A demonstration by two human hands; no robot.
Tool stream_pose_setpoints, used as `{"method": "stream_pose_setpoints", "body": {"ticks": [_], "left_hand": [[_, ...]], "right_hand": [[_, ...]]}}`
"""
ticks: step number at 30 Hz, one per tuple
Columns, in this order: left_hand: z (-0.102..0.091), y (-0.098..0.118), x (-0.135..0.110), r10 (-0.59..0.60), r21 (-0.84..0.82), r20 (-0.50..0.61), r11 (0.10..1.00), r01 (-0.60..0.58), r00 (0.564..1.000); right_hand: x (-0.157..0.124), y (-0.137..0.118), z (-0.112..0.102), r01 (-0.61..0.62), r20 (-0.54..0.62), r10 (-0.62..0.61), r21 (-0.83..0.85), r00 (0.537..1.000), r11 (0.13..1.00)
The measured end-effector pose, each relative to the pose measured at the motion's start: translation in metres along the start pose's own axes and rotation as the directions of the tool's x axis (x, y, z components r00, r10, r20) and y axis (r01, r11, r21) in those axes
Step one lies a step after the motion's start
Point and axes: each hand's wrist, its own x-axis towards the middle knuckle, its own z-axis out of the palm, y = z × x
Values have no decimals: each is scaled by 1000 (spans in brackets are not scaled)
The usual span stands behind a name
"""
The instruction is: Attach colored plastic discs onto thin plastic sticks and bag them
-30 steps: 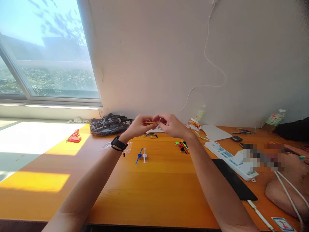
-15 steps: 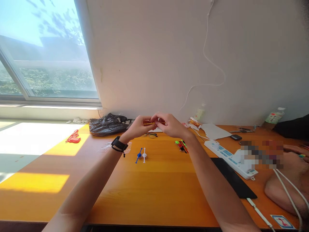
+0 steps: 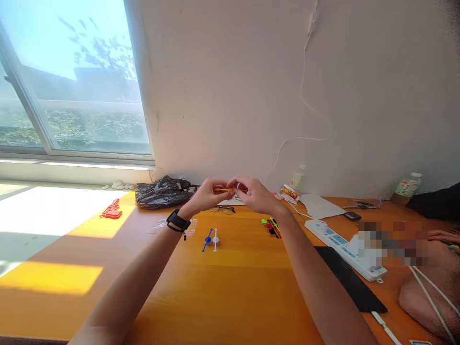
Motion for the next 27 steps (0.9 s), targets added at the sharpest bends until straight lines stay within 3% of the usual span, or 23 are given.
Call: {"method": "stream_pose_setpoints", "body": {"ticks": [27], "left_hand": [[-3,-6,2,9,29,24,1000,-10,1000]], "right_hand": [[-1,-3,-5,-14,51,14,5,999,1000]]}}
